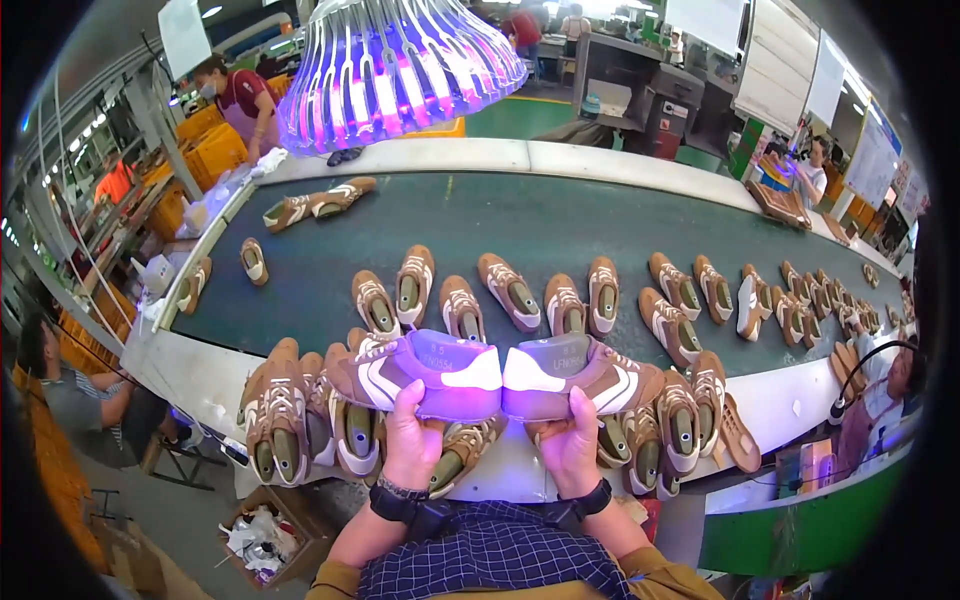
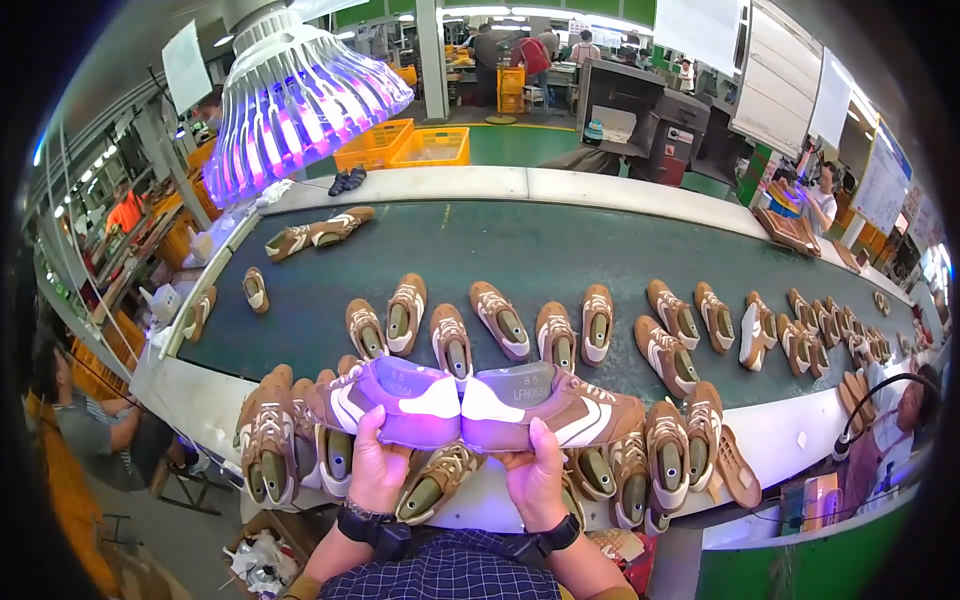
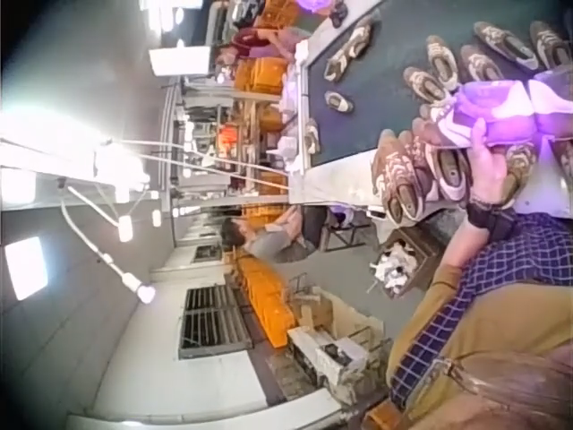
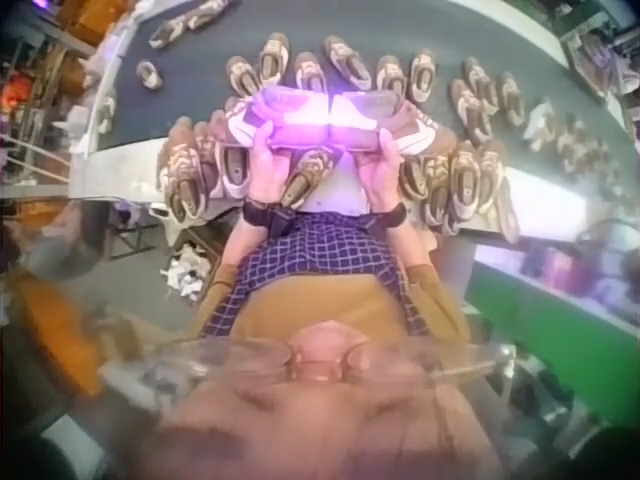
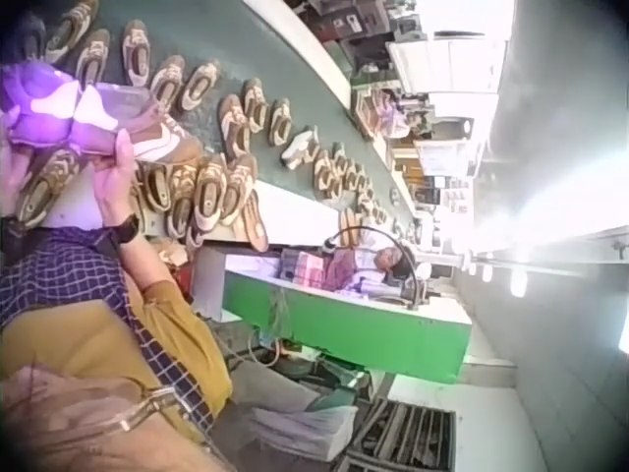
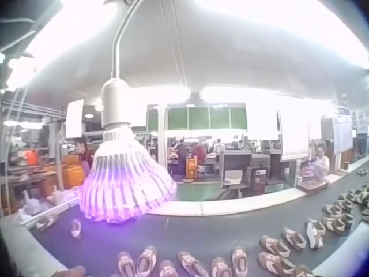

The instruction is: Inspecting and sorting shoes on a conveyor belt, applying markings with a pen.

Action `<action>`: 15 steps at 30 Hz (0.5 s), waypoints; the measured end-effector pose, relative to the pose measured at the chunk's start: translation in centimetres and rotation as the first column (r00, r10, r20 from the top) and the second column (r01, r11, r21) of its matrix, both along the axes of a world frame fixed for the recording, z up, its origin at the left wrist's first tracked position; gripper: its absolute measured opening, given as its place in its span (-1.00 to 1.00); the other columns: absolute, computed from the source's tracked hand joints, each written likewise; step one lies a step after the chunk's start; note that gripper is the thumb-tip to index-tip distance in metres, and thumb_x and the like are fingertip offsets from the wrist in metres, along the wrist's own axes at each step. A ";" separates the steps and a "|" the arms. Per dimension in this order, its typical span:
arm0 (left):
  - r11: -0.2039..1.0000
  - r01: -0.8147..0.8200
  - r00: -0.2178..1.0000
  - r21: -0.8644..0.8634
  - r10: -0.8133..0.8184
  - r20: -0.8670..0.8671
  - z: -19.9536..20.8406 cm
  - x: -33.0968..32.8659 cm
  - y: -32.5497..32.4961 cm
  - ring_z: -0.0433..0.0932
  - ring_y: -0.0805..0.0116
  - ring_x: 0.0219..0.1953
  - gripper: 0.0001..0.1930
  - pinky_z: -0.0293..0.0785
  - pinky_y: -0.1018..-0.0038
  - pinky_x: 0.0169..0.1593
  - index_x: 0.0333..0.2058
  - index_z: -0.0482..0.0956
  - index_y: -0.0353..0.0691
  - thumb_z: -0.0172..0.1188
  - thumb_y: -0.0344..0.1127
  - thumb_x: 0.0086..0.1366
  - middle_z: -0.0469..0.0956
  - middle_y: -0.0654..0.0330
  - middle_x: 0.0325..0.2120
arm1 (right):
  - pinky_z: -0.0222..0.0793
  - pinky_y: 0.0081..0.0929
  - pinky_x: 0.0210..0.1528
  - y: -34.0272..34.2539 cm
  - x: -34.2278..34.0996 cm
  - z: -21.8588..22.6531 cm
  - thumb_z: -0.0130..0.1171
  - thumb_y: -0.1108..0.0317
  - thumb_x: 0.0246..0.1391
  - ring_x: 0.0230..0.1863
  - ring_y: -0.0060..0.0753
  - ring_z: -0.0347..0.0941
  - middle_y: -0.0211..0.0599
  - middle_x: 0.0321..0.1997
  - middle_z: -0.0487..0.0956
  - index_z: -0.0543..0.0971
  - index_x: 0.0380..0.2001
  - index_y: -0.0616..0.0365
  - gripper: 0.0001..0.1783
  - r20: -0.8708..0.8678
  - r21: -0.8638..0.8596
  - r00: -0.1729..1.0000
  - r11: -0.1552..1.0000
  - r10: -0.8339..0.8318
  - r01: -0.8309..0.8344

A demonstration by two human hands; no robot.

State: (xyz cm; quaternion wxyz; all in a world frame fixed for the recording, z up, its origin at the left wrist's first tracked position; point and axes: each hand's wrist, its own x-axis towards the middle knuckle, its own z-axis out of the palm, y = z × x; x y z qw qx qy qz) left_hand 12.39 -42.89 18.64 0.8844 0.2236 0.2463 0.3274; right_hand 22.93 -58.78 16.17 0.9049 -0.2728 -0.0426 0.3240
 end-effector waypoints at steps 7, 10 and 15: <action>1.000 0.005 0.999 0.015 -0.004 -0.044 -0.6 0.2 -0.2 0.41 0.29 0.02 -0.46 0.35 0.28 0.12 0.08 0.28 -0.15 0.19 -0.26 0.11 0.42 0.23 -0.04 | 0.51 -0.38 -0.12 -0.4 0.4 -0.7 -0.05 0.14 0.17 -0.14 -0.33 0.52 -0.19 -0.09 0.53 0.37 -0.02 0.23 -0.57 -0.021 0.046 0.998 0.998 0.051 -0.050; 1.000 0.005 0.999 0.015 -0.005 -0.036 -1.0 0.4 -0.3 0.42 0.29 0.01 -0.48 0.35 0.28 0.12 0.07 0.29 -0.17 0.18 -0.27 0.12 0.43 0.23 -0.04 | 0.51 -0.38 -0.12 -0.5 0.4 -0.7 -0.04 0.13 0.17 -0.13 -0.33 0.52 -0.19 -0.10 0.53 0.36 -0.01 0.23 -0.56 -0.003 -0.007 1.000 1.000 0.027 -0.027; 1.000 -0.003 0.999 0.025 0.004 -0.037 -1.2 0.5 -0.6 0.45 0.35 -0.05 -0.52 0.39 0.32 0.05 0.03 0.33 -0.17 0.19 -0.28 0.12 0.46 0.26 -0.10 | 0.52 -0.41 -0.17 -0.5 0.2 -0.5 -0.05 0.13 0.17 -0.16 -0.35 0.53 -0.20 -0.10 0.53 0.35 0.00 0.23 -0.56 -0.023 -0.028 0.999 0.999 -0.024 0.024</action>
